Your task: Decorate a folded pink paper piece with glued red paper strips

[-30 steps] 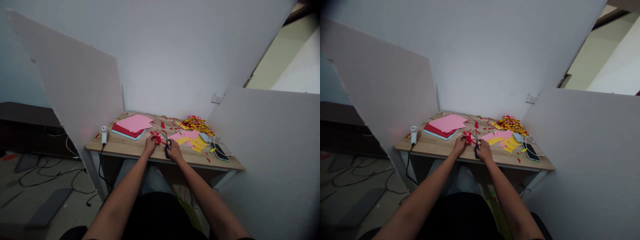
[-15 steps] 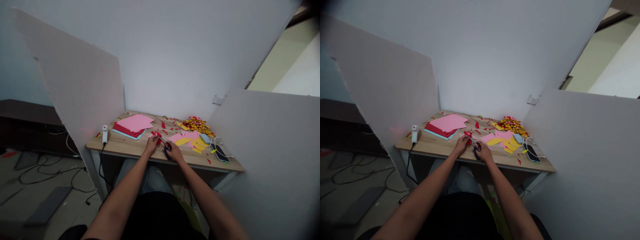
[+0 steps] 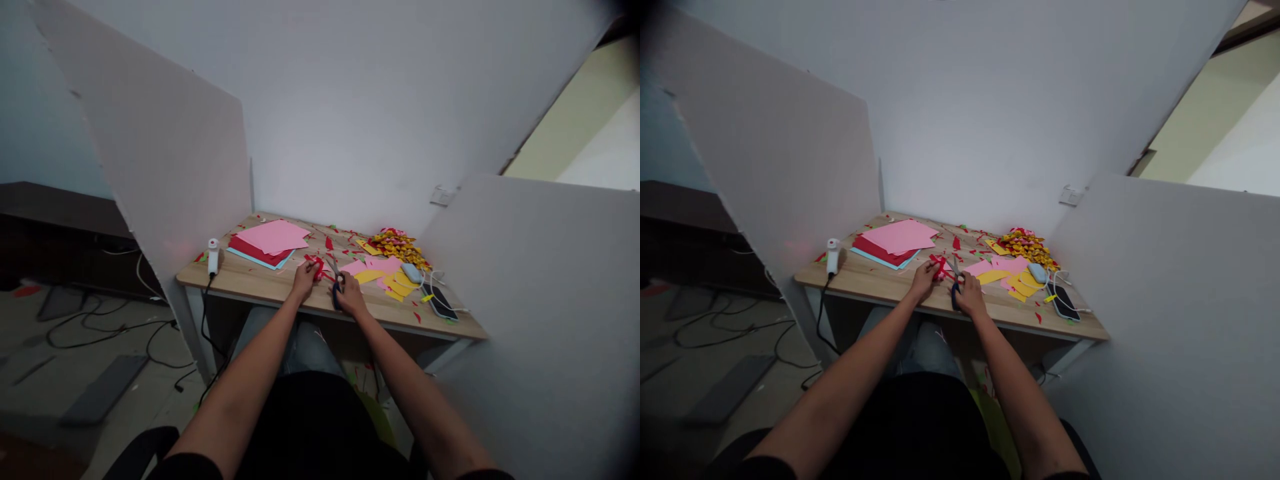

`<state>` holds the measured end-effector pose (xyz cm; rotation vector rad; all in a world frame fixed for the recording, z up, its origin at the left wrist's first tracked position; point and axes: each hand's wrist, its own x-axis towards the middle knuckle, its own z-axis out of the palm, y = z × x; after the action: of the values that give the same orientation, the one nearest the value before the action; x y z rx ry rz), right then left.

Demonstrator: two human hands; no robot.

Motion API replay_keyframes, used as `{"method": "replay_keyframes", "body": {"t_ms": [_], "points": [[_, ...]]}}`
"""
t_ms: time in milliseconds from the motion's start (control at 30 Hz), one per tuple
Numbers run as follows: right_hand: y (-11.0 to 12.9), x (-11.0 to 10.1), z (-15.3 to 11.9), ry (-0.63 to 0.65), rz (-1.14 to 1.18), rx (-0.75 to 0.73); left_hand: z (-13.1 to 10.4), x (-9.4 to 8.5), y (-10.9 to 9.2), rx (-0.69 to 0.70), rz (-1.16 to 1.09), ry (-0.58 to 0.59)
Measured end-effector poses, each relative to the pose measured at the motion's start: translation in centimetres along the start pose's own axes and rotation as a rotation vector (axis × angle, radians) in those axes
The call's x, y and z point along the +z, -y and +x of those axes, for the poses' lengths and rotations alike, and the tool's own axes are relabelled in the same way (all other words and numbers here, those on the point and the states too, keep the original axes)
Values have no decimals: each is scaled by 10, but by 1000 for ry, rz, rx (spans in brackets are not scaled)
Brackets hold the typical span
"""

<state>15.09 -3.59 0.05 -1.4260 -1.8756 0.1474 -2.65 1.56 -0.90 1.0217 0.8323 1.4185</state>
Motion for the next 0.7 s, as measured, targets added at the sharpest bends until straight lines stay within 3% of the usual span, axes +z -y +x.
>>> {"method": "replay_keyframes", "body": {"t_ms": [333, 700], "points": [[1, -4, -1, 66, 18, -86, 1, 0, -2, -52, 28, 80], [3, -5, -5, 56, -28, 14, -1, 3, 2, -87, -48, 50]]}}
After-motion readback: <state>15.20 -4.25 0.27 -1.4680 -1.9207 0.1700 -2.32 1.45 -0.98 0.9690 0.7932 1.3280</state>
